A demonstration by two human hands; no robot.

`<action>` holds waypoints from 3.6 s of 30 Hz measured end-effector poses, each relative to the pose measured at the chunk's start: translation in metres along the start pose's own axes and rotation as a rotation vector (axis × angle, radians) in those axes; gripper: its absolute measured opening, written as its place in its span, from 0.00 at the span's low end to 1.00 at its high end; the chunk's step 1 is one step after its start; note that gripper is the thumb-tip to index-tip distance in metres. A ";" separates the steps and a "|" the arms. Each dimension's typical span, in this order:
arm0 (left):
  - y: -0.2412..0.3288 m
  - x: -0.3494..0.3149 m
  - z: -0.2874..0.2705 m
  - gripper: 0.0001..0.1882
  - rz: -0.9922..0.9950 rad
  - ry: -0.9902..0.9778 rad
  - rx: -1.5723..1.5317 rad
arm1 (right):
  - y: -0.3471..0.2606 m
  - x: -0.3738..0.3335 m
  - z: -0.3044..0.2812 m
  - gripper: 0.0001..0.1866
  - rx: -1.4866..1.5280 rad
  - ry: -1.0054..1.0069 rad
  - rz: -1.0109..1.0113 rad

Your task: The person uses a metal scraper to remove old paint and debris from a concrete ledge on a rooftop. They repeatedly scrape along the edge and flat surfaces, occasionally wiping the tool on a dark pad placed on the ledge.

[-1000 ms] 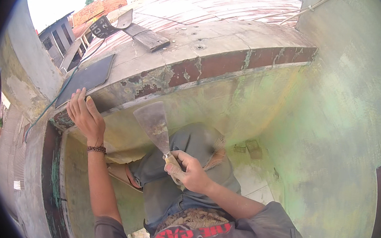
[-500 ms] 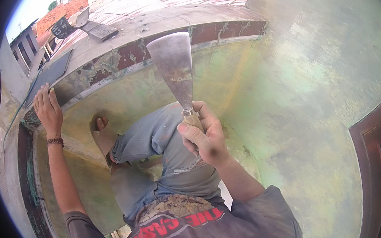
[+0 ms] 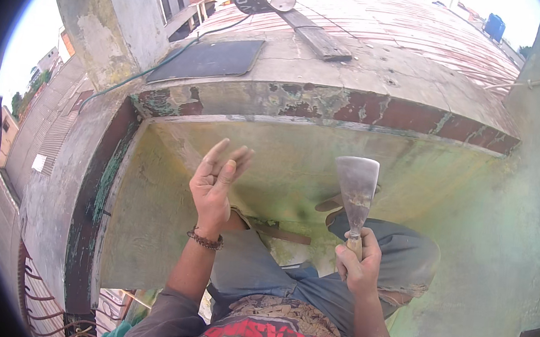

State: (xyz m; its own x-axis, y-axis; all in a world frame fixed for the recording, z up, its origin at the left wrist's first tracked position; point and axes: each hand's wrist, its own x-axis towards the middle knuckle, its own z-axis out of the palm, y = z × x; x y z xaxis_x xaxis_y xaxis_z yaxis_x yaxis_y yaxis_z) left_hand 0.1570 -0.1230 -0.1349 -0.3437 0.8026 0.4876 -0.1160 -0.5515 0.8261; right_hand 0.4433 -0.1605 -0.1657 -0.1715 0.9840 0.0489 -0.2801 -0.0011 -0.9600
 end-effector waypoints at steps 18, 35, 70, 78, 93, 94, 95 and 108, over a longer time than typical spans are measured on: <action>0.010 0.000 -0.010 0.30 -0.396 0.005 -1.187 | 0.036 0.017 0.017 0.10 -0.180 -0.006 0.176; -0.022 -0.025 -0.014 0.35 -0.364 0.002 -0.787 | 0.037 0.044 0.027 0.12 -0.032 -0.155 0.165; -0.035 0.139 0.104 0.40 0.916 -0.155 1.493 | 0.046 0.086 -0.039 0.16 0.602 -0.177 0.071; -0.033 0.138 0.105 0.41 0.898 -0.170 1.529 | 0.101 0.064 -0.048 0.15 0.371 -0.118 0.343; -0.042 0.110 0.193 0.56 0.747 -0.219 1.674 | 0.172 0.057 -0.065 0.15 0.019 -0.151 0.565; -0.047 0.109 0.199 0.55 0.736 -0.172 1.676 | 0.172 0.058 -0.068 0.17 0.003 -0.120 0.587; -0.053 0.111 0.205 0.54 0.727 -0.125 1.677 | 0.169 0.060 -0.071 0.17 0.030 -0.104 0.598; -0.037 0.114 0.178 0.41 0.748 -0.329 1.601 | 0.174 0.063 -0.088 0.20 0.012 -0.084 0.599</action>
State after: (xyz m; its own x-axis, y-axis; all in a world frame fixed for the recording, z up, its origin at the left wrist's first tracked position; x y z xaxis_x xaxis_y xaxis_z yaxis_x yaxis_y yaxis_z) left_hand 0.2881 0.0298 -0.0595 0.3088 0.6296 0.7129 0.9511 -0.2085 -0.2278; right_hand 0.4670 -0.0833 -0.3541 -0.3767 0.7939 -0.4773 -0.1222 -0.5534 -0.8239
